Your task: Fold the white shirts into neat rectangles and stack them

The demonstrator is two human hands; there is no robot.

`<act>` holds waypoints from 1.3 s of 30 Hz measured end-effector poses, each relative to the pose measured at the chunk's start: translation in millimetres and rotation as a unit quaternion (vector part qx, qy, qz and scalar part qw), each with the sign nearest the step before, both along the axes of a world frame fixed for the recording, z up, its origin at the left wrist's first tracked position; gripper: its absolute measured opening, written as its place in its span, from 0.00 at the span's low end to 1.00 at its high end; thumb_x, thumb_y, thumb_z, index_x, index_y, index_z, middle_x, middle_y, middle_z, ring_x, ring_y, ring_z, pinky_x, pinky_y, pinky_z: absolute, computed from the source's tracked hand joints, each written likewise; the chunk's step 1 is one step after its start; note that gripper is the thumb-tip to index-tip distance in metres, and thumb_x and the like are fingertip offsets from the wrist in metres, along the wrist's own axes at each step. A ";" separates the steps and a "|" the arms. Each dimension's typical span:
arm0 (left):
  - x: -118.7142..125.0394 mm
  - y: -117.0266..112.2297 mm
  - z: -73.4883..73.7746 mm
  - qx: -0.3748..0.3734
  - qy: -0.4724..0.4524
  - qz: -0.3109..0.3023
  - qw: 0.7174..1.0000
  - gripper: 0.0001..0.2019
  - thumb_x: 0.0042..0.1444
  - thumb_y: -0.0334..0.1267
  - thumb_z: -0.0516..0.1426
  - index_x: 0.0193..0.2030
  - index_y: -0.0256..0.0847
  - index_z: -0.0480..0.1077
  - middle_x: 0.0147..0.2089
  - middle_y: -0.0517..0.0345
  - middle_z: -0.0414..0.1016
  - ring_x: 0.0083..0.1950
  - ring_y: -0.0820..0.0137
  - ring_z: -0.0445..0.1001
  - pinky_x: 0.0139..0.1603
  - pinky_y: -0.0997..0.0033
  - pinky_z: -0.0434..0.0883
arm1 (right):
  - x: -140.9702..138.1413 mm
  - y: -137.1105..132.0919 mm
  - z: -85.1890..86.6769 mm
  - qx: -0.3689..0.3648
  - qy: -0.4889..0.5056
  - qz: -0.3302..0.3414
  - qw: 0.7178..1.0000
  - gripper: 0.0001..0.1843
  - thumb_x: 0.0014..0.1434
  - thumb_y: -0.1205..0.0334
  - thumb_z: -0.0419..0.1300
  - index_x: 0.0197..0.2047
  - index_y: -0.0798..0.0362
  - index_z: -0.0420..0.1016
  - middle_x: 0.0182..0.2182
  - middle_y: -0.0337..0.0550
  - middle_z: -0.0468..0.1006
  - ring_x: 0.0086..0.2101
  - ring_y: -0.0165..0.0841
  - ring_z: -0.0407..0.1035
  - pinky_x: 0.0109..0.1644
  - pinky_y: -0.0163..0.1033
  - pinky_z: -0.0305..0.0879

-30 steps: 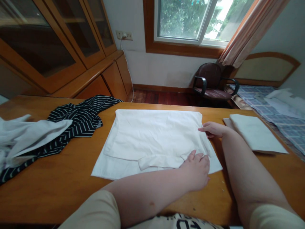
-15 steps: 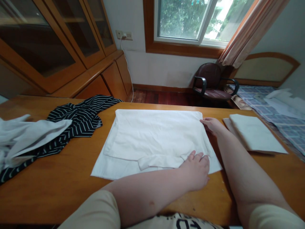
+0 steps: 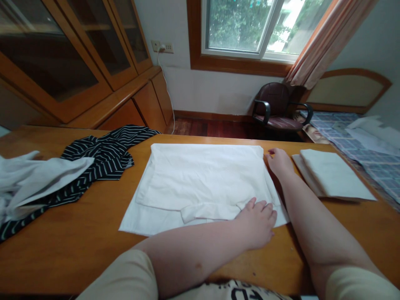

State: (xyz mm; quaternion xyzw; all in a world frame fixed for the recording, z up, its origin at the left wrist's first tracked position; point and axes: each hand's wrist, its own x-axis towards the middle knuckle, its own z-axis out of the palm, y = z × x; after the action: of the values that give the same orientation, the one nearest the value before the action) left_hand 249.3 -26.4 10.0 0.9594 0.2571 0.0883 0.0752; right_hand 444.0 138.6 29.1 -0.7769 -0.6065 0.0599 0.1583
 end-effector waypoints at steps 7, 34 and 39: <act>0.8 4.4 3.2 -0.062 0.003 -0.012 0.998 0.24 0.62 0.46 0.47 0.59 0.33 0.64 0.63 0.47 0.64 0.62 0.59 0.59 0.64 0.50 0.53 | -58.6 -26.2 -9.8 -0.038 -0.032 0.252 0.966 0.28 0.63 0.52 0.49 0.63 0.56 0.60 0.65 0.56 0.57 0.64 0.48 0.50 0.65 0.51 0.49; -256.3 106.9 -14.8 -0.012 0.122 0.415 0.901 0.32 0.63 0.53 0.42 0.70 0.39 0.50 0.73 0.45 0.42 0.72 0.56 0.43 0.68 0.55 0.48 | -54.3 -51.3 -36.7 -0.064 -0.130 0.198 0.969 0.39 0.65 0.43 0.37 0.69 0.64 0.46 0.68 0.57 0.46 0.66 0.42 0.41 0.67 0.48 0.43; -265.1 98.8 -15.3 0.006 0.124 0.431 0.894 0.33 0.62 0.54 0.43 0.70 0.38 0.50 0.72 0.43 0.44 0.72 0.54 0.45 0.68 0.56 0.48 | -27.1 -67.3 -42.9 -0.061 -0.141 0.220 0.963 0.38 0.65 0.44 0.37 0.70 0.60 0.46 0.68 0.53 0.46 0.66 0.40 0.41 0.67 0.49 0.44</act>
State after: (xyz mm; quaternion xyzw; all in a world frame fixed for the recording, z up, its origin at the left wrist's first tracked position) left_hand -15.7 72.4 -5.2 0.7580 0.6522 -0.0056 -0.0085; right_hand 416.9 71.3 -13.8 -0.6331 -0.7738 0.0198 0.0065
